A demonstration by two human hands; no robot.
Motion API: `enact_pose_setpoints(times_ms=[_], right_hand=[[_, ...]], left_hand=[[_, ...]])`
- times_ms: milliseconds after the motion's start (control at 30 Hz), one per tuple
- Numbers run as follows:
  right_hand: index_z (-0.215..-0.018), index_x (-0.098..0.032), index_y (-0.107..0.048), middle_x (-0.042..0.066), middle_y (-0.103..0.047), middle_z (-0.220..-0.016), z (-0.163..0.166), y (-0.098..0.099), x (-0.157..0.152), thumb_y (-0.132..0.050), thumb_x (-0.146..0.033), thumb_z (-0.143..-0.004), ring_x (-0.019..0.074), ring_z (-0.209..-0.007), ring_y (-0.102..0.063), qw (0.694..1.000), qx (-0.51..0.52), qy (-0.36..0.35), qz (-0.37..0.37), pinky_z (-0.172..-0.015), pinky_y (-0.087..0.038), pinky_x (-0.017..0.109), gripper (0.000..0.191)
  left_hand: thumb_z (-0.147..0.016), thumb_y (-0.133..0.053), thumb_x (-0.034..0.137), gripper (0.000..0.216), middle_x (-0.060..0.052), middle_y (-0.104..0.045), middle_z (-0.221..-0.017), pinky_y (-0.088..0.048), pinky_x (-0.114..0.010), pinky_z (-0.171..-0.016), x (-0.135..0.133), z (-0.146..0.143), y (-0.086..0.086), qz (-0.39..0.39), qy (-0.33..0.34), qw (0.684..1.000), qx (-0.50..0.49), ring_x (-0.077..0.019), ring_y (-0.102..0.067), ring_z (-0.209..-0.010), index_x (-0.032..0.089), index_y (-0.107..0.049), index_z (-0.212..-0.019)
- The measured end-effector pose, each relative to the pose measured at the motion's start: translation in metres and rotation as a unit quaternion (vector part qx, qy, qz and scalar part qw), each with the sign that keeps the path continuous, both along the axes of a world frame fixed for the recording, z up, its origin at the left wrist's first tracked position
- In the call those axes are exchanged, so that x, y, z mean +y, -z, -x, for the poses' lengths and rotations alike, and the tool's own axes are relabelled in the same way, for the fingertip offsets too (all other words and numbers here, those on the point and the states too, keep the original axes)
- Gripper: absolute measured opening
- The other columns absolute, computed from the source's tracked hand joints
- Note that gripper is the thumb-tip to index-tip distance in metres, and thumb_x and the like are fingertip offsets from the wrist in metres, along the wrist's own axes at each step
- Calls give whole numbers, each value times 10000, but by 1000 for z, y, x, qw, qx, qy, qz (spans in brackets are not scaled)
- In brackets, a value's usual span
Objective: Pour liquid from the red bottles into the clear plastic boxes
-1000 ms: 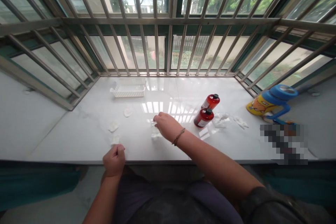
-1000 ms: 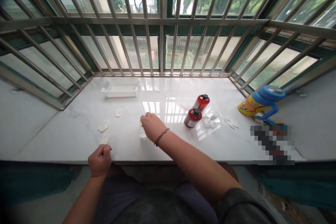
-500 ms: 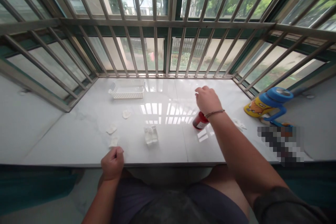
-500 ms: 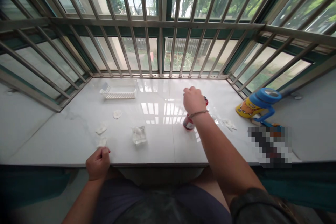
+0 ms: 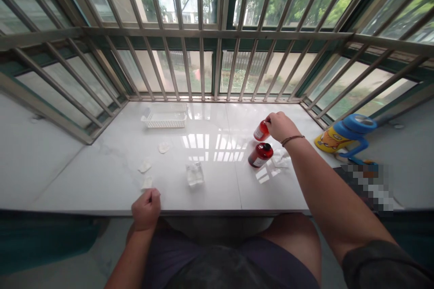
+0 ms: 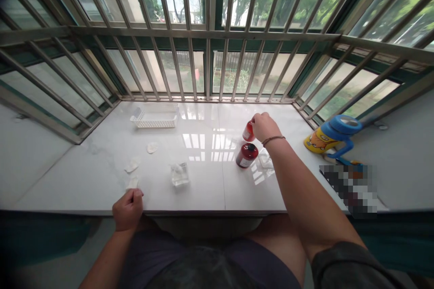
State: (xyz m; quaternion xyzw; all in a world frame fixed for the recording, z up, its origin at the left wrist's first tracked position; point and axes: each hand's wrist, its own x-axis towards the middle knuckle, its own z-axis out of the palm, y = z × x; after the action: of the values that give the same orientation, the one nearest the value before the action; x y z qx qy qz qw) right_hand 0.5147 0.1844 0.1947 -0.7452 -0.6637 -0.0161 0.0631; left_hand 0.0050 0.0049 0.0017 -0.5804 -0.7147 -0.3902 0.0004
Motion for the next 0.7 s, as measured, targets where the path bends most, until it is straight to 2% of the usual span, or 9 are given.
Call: enact_pose_setpoints(times_ms=[100,200,333,433,567,700], right_hand=[[-1258,-159,-686,159,-597,-1312,33,-21,-16,-544,-293,-1072,234,-1024,-650,997,15,-61,-55,-919,-489,315,269],[-1172,-163,-695,133,-613,-1242,81,-30,-44,-557,-249,-1064,212,-925,-655,983,36,-171,-65,-861,-500,306,196],[-1113,-134,-684,127,-617,-1175,148,-14,-90,-504,-32,-999,167,-806,-650,951,16,-305,52,-750,-498,274,237],[-1074,-120,-687,143,-624,-1138,182,3,-116,-512,10,-969,200,-886,-664,925,1,-368,92,-791,-518,283,242],[-1074,-139,-682,144,-619,-1180,192,15,-122,-533,-13,-982,216,-959,-651,924,21,-375,78,-848,-525,300,216],[-1130,-148,-681,121,-628,-1176,172,16,-113,-565,-135,-1043,204,-943,-654,934,69,-348,44,-851,-518,304,145]], left_hand=[[-943,-515,390,373,-6,-554,-549,-356,-270,-613,0,-1,-1,1,-1,1000,2,-166,-505,-576,226,-600,-619],[-940,-514,389,369,-6,-546,-548,-348,-270,-609,0,-2,-3,1,-2,1000,3,-168,-505,-580,227,-597,-619],[-940,-512,396,375,-2,-531,-536,-343,-267,-606,1,-2,-5,1,0,1000,7,-164,-485,-571,227,-590,-615],[-945,-507,401,385,0,-532,-537,-346,-264,-608,1,-2,-5,2,2,1000,11,-159,-473,-564,225,-586,-612],[-952,-505,402,392,0,-526,-540,-344,-263,-606,1,-2,-5,3,4,1000,13,-158,-478,-568,223,-581,-612],[-955,-502,400,391,-2,-520,-537,-342,-264,-605,1,-3,-7,2,9,1000,10,-162,-484,-573,225,-578,-615]])
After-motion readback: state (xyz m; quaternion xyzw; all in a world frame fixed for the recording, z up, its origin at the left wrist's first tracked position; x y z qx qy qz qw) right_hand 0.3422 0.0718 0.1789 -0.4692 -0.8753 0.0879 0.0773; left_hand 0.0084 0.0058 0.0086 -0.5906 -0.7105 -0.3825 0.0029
